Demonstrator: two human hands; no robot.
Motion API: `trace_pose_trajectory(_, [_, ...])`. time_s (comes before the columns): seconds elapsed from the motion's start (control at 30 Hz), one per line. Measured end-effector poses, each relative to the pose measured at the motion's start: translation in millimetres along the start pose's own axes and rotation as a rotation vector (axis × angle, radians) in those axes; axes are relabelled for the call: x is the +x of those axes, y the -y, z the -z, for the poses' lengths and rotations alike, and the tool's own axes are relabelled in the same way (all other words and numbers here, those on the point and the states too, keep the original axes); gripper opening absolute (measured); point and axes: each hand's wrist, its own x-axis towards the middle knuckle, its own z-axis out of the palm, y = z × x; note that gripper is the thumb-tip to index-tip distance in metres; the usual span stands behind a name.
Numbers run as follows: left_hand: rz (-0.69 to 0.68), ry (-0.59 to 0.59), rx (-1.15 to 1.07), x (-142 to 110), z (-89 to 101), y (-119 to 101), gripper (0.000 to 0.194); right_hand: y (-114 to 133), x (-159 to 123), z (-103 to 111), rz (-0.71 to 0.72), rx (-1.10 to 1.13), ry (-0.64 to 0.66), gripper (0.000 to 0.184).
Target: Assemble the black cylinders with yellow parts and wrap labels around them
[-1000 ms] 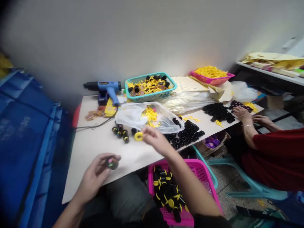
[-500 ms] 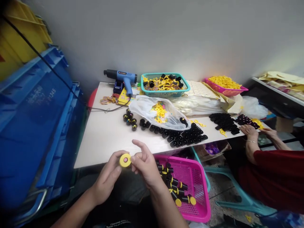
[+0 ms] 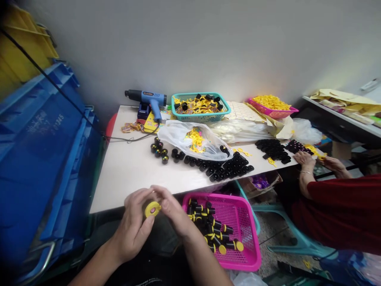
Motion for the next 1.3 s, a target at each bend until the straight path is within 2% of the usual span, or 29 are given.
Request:
trace_pose_trajectory(0.1, [-0.141,-0.028,0.081,2.8,-3.2,1.3,0.071,-3.3,1.9,-7.3,-0.080,0.122,0.073,0.047])
trace_pose_trajectory(0.2, [-0.187,-0.025,0.004,6.7,-6.1,1.7,0.068,-8.3,2.9,-14.0,-0.043,0.253,-0.006,0.039])
trace_pose_trajectory(0.3, [-0.133,0.004,-0.131,10.6,-6.6,1.7,0.062,-8.7,2.8,-10.8,-0.040,0.285,-0.011,0.042])
trace_pose_trajectory(0.4, [-0.063,0.039,-0.350,12.7,-5.8,3.2,0.058,-6.6,2.3,2.2,-0.168,0.395,0.112,0.056])
trace_pose_trajectory(0.47, [-0.035,0.066,-0.429,12.3,-6.1,6.7,0.059,-6.7,2.4,10.8,-0.195,0.447,0.183,0.059])
trace_pose_trajectory(0.57, [-0.031,0.140,-0.358,9.9,-9.5,15.0,0.064,-9.5,4.4,18.1,-0.105,0.369,0.180,0.060])
trace_pose_trajectory(0.7, [-0.154,0.210,-0.143,8.8,-21.8,22.0,0.065,-13.6,5.7,24.9,0.105,0.074,0.044,0.040])
trace_pose_trajectory(0.77, [-0.188,0.232,-0.092,11.4,-31.0,20.9,0.064,-12.9,2.6,32.1,0.165,-0.031,-0.019,0.041])
trace_pose_trajectory(0.9, [-0.145,0.292,-0.137,22.1,-51.3,15.9,0.058,-5.5,-10.4,53.3,0.142,-0.090,-0.055,0.050])
trace_pose_trajectory(1.03, [-0.197,0.375,-0.192,30.9,-66.7,15.3,0.061,1.3,-19.2,70.4,0.134,-0.115,-0.102,0.047])
trace_pose_trajectory(1.2, [-0.160,0.398,-0.235,34.2,-75.4,17.5,0.058,1.8,-16.4,79.3,0.053,0.027,-0.026,0.050])
trace_pose_trajectory(1.27, [-0.211,0.399,-0.213,39.9,-76.2,22.1,0.057,4.6,-22.9,86.7,0.066,0.008,-0.081,0.053])
trace_pose_trajectory(1.3, [-0.210,0.363,-0.175,44.4,-76.3,27.0,0.055,7.9,-30.1,93.5,0.056,-0.039,-0.138,0.054])
